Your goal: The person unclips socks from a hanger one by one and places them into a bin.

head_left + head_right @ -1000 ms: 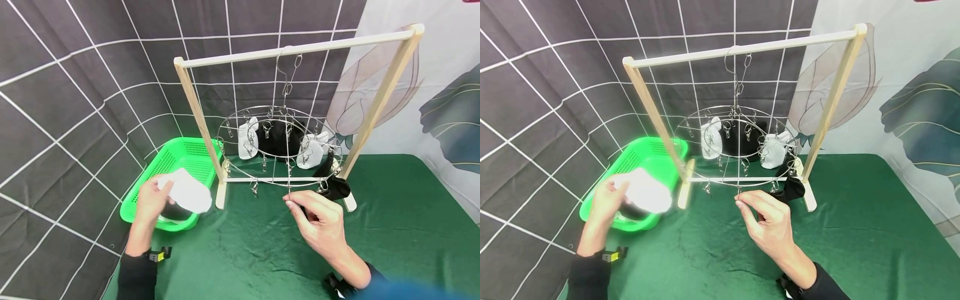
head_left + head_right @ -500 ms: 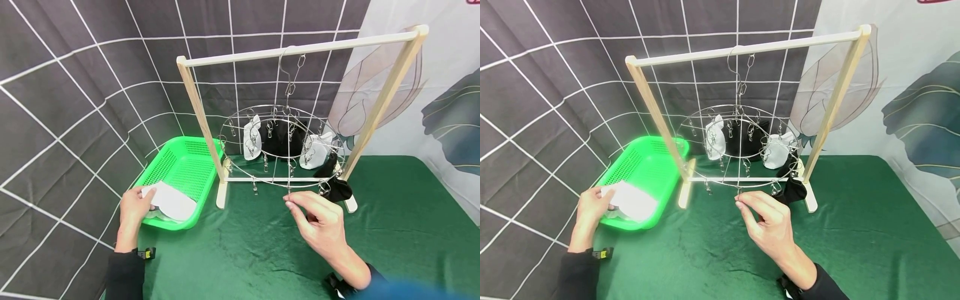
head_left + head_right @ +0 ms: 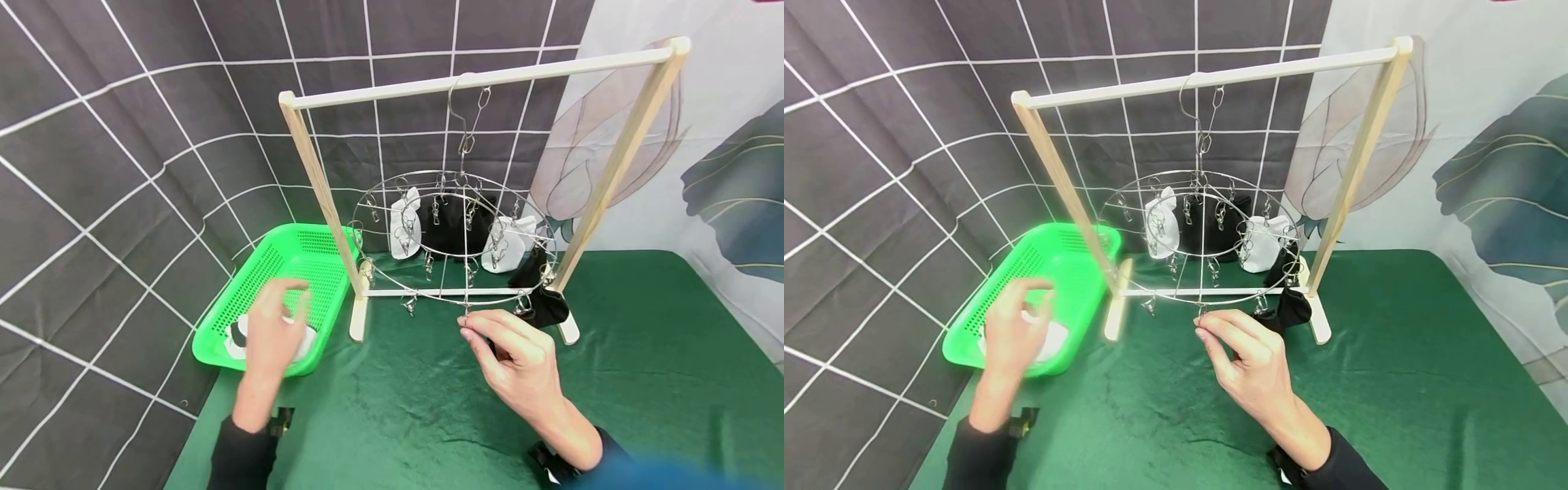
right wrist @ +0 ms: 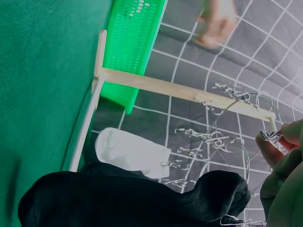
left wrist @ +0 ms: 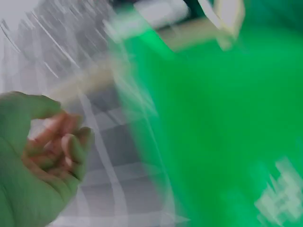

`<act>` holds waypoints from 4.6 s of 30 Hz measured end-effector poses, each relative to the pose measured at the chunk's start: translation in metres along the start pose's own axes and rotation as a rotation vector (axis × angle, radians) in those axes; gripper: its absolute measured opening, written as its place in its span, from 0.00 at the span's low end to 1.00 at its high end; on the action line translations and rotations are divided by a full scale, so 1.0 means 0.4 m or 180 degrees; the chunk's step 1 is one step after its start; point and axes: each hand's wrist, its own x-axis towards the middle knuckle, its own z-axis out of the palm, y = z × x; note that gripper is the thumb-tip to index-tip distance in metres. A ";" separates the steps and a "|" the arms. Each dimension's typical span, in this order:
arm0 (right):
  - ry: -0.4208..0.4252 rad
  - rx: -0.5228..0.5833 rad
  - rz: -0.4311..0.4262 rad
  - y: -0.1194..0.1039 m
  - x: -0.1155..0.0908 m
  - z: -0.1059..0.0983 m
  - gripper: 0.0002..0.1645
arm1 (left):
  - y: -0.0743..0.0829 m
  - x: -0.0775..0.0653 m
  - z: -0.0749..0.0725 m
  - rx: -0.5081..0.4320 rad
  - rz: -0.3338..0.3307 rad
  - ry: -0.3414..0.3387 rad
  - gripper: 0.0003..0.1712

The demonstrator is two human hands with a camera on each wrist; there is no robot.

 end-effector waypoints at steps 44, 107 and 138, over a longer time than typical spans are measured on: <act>0.0013 -0.1047 -0.0342 0.068 0.040 -0.093 0.13 | 0.279 0.071 0.105 -0.1562 0.1342 -0.0484 0.14; 0.0002 -0.0618 -0.0343 0.000 0.023 -0.020 0.11 | 0.292 -0.116 0.264 -0.2970 -0.0260 -0.1630 0.05; 0.0154 0.0714 0.0576 0.012 -0.020 0.006 0.19 | 0.320 -0.116 0.226 -0.2545 -0.0136 -0.1928 0.04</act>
